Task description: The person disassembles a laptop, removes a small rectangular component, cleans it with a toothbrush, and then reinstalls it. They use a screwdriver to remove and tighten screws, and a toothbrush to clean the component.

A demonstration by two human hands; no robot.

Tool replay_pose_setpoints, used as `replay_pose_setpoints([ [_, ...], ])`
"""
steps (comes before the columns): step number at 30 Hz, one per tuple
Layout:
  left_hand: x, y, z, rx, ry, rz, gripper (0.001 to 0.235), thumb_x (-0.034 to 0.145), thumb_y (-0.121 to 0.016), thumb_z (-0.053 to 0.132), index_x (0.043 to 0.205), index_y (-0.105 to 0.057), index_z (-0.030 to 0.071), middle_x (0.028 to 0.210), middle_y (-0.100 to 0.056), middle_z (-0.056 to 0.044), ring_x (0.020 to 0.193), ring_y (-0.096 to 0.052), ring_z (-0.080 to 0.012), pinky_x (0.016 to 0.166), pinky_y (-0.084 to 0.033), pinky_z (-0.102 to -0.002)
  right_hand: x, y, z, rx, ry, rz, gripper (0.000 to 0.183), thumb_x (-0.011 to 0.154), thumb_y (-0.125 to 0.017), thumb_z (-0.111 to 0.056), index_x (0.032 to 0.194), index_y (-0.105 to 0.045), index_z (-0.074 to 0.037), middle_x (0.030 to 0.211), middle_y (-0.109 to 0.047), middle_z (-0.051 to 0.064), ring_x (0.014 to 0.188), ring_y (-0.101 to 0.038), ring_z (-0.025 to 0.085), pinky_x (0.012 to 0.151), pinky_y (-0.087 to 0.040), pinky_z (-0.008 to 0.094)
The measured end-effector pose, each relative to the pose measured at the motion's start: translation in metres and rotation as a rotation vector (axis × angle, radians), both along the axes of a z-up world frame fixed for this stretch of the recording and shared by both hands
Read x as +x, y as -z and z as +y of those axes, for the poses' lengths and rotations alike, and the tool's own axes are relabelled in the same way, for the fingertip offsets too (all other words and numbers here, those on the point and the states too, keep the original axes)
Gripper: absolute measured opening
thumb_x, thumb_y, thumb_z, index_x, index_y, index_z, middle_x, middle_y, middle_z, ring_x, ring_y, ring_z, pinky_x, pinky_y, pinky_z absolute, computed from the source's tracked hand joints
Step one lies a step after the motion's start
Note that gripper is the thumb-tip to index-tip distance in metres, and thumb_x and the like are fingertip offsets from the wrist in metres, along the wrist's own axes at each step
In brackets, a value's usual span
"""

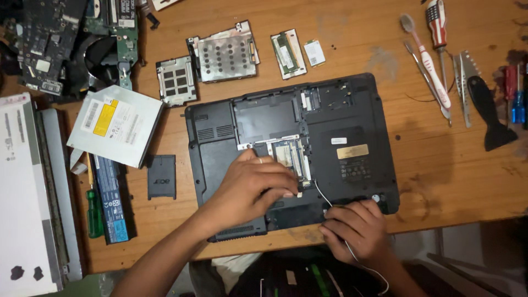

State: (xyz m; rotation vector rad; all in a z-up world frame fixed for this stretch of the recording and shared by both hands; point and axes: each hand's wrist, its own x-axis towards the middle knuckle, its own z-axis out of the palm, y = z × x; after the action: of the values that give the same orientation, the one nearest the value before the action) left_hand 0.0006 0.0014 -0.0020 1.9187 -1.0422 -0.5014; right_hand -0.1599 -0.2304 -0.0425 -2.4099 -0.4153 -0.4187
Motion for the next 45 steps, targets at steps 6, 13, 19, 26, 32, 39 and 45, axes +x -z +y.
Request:
replay_pose_setpoints([
  [6,0.000,0.001,0.000,0.012,0.034,-0.048,0.008,0.084,-0.080,0.020,0.091,-0.078,0.019,0.101,-0.072,0.009,0.099,-0.064,-0.0106,0.078,-0.032,-0.034,0.000,0.000,0.000,-0.006,-0.001,-0.003,0.010,0.078,-0.079,-0.015,0.078,-0.071,-0.009,0.089,-0.072,0.004,0.076,-0.065,0.019,0.069,-0.042,0.034],
  [13,-0.004,0.001,-0.002,0.047,0.027,-0.089,0.010,0.082,-0.081,0.022,0.090,-0.078,0.019,0.100,-0.068,0.007,0.099,-0.061,-0.0124,0.080,-0.033,-0.034,-0.002,0.001,0.000,-0.007,-0.001,0.011,0.010,0.080,-0.079,-0.017,0.078,-0.071,-0.010,0.088,-0.073,0.003,0.076,-0.065,0.017,0.071,-0.042,0.033],
  [19,-0.006,0.002,-0.003,0.061,0.027,-0.123,0.009,0.082,-0.079,0.023,0.090,-0.077,0.019,0.098,-0.068,0.006,0.098,-0.061,-0.0139,0.080,-0.033,-0.035,-0.003,0.005,0.001,-0.014,0.005,0.022,0.010,0.079,-0.078,-0.017,0.077,-0.071,-0.011,0.087,-0.073,0.001,0.075,-0.064,0.016,0.071,-0.042,0.032],
  [26,-0.007,0.001,-0.004,0.024,-0.048,-0.074,0.006,0.093,-0.072,0.017,0.096,-0.073,0.013,0.102,-0.074,0.003,0.096,-0.065,-0.0147,0.079,-0.034,-0.035,-0.003,0.004,0.000,-0.019,0.000,0.005,0.010,0.079,-0.078,-0.017,0.079,-0.071,-0.010,0.088,-0.073,0.002,0.075,-0.064,0.017,0.071,-0.042,0.034],
  [32,-0.008,-0.001,-0.012,0.028,-0.099,-0.129,0.008,0.089,-0.073,0.013,0.097,-0.075,0.010,0.092,-0.074,0.000,0.089,-0.065,-0.0182,0.077,-0.036,-0.035,0.000,0.000,0.000,-0.004,-0.011,-0.009,0.010,0.080,-0.078,-0.015,0.080,-0.071,-0.009,0.090,-0.072,0.004,0.078,-0.066,0.019,0.071,-0.043,0.034],
  [39,-0.007,-0.008,-0.025,0.060,-0.056,-0.179,0.008,0.088,-0.073,0.013,0.094,-0.076,0.008,0.091,-0.071,-0.003,0.093,-0.063,-0.0224,0.078,-0.038,-0.037,0.001,0.000,-0.001,-0.003,-0.018,-0.032,0.011,0.079,-0.079,-0.016,0.081,-0.071,-0.009,0.091,-0.072,0.004,0.077,-0.065,0.019,0.071,-0.043,0.035],
  [45,-0.011,-0.010,-0.035,0.143,-0.034,-0.259,0.011,0.087,-0.071,0.011,0.094,-0.074,0.003,0.093,-0.068,-0.010,0.096,-0.060,-0.0302,0.083,-0.043,-0.042,0.002,-0.001,-0.005,0.009,-0.052,-0.056,0.013,0.079,-0.079,-0.016,0.085,-0.071,-0.009,0.094,-0.071,0.004,0.081,-0.066,0.020,0.072,-0.043,0.035],
])
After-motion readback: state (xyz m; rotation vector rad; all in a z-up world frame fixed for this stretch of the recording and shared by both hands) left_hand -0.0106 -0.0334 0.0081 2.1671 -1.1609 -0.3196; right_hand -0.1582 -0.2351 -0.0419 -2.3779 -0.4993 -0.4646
